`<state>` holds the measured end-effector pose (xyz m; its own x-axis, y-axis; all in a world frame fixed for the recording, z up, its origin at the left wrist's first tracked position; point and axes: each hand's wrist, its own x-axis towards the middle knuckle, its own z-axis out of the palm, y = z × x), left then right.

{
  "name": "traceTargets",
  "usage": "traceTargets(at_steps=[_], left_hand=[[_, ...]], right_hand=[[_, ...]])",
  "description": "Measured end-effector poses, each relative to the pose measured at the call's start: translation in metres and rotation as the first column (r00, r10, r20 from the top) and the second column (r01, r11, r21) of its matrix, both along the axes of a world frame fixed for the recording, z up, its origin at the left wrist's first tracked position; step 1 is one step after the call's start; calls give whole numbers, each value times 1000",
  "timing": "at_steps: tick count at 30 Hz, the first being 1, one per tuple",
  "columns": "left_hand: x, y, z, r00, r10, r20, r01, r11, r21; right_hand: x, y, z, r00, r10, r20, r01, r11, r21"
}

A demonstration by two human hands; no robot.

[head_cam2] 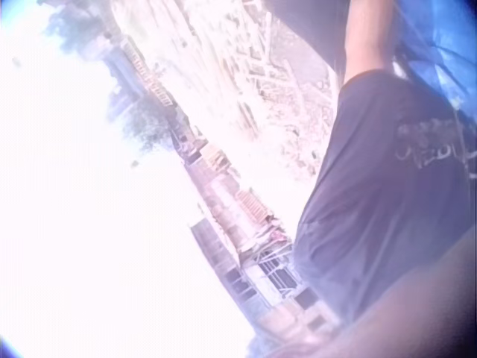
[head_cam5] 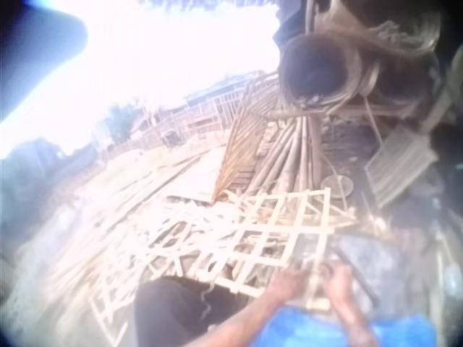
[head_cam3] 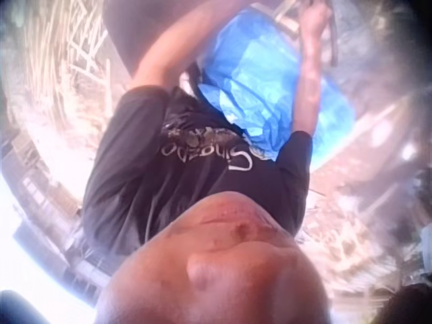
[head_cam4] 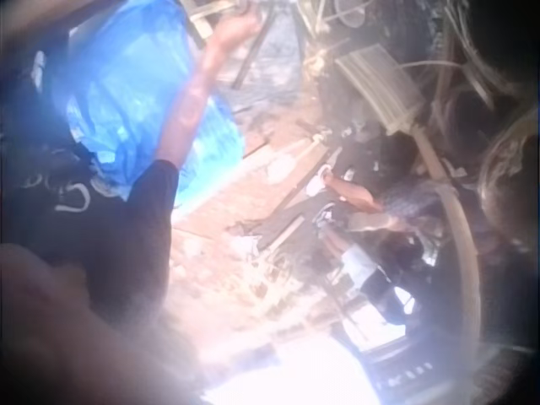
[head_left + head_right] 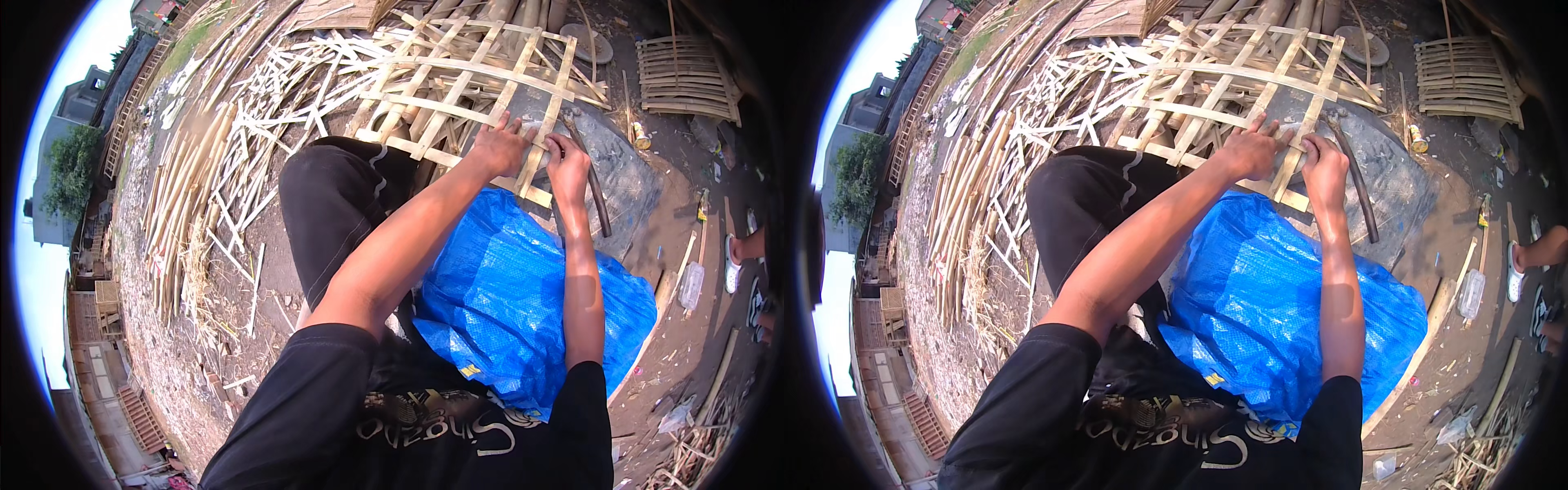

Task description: The person constructs a bamboo lattice by placing thin bamboo strips into a frame, securing them with nails using a hammer, and then uses a machete-like knife to shave and trim bamboo poles.

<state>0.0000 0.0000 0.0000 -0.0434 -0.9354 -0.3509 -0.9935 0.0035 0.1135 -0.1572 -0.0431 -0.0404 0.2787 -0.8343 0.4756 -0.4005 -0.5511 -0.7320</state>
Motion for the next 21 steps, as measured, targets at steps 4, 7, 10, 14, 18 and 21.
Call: traceTargets(at_steps=[4,7,10,14,18,21], left_hand=[[-5,5,-6,999,41,14,-41,999,-26],[-13,6,-6,998,61,1,-61,998,-15],[-16,6,-5,997,73,14,-73,997,-8],[-21,5,-5,997,73,34,-72,997,-26],[-26,6,-6,998,63,13,-62,997,-54],[-16,9,-8,999,43,12,-41,993,-110]], right_hand=[[1,1,-6,999,16,40,-16,1000,-17],[-4,0,-10,999,23,49,-23,1000,-11],[-4,-1,-13,998,26,50,-25,999,-31],[-6,-3,-16,997,30,73,-28,999,-38],[-10,-1,-13,997,30,73,-28,999,-20],[-5,-3,-13,995,30,98,-24,998,-62]])
